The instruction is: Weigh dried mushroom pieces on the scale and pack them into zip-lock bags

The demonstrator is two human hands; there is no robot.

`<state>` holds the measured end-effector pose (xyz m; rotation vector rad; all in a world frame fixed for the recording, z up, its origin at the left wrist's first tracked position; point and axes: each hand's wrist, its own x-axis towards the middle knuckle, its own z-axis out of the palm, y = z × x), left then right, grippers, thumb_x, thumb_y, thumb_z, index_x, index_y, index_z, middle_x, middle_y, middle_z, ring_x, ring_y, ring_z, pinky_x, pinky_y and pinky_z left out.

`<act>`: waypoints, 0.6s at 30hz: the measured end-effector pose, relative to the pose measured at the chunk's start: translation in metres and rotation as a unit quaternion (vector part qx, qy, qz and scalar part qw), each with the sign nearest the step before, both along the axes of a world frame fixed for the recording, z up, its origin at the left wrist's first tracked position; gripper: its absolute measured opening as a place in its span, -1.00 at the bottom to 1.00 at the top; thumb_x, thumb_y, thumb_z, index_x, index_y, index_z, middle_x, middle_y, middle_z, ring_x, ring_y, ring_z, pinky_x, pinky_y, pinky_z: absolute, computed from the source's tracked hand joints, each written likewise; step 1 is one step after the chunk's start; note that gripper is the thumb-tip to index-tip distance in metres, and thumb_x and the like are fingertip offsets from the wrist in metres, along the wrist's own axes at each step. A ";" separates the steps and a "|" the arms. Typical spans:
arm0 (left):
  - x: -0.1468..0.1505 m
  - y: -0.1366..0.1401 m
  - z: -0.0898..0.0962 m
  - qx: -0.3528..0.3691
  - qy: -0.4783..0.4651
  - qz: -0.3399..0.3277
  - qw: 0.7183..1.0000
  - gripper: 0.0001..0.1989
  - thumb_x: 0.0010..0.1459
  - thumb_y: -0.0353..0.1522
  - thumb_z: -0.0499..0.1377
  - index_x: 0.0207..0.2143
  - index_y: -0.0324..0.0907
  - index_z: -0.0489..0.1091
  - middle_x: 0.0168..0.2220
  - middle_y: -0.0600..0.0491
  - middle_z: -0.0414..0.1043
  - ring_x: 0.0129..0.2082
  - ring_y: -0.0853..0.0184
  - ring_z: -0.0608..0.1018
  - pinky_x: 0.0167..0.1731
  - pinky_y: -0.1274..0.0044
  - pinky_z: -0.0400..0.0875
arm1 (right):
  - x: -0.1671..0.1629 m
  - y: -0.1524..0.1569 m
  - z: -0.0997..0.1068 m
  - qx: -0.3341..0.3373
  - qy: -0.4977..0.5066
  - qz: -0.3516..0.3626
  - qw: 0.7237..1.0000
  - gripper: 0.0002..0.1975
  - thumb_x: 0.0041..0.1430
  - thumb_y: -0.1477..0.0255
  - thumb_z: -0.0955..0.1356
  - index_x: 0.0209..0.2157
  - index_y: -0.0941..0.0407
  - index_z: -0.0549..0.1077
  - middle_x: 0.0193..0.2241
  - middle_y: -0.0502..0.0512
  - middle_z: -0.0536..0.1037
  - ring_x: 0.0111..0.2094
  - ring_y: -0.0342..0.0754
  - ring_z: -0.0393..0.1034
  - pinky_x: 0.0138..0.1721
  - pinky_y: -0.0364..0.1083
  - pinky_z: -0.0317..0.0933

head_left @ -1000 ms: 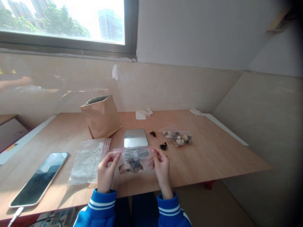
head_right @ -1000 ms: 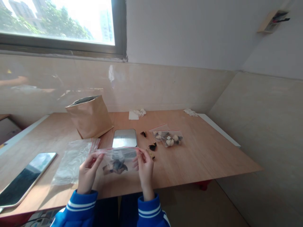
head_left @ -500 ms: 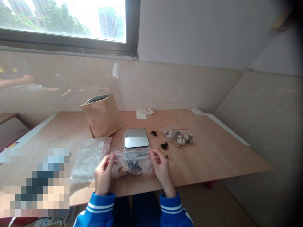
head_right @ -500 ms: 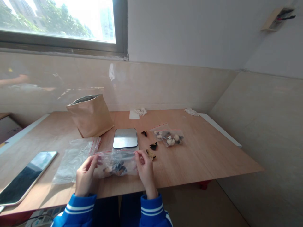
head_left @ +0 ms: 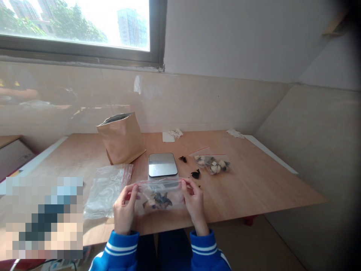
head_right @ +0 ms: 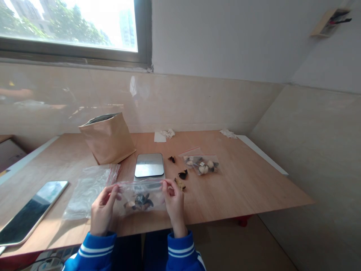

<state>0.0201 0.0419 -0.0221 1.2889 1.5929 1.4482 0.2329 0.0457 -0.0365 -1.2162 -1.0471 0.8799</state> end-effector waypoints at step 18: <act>0.007 0.002 -0.008 0.028 -0.083 -0.027 0.996 -0.75 0.01 -0.17 0.27 -0.36 -0.16 0.44 -0.38 0.10 0.47 -0.35 0.37 0.49 -0.29 0.57 0.37 | -0.003 0.005 0.003 0.133 -0.121 -0.021 0.983 -0.87 0.17 0.35 0.35 -0.37 0.10 0.49 -0.38 0.02 0.52 -0.36 -0.11 0.35 -0.29 -0.12 0.23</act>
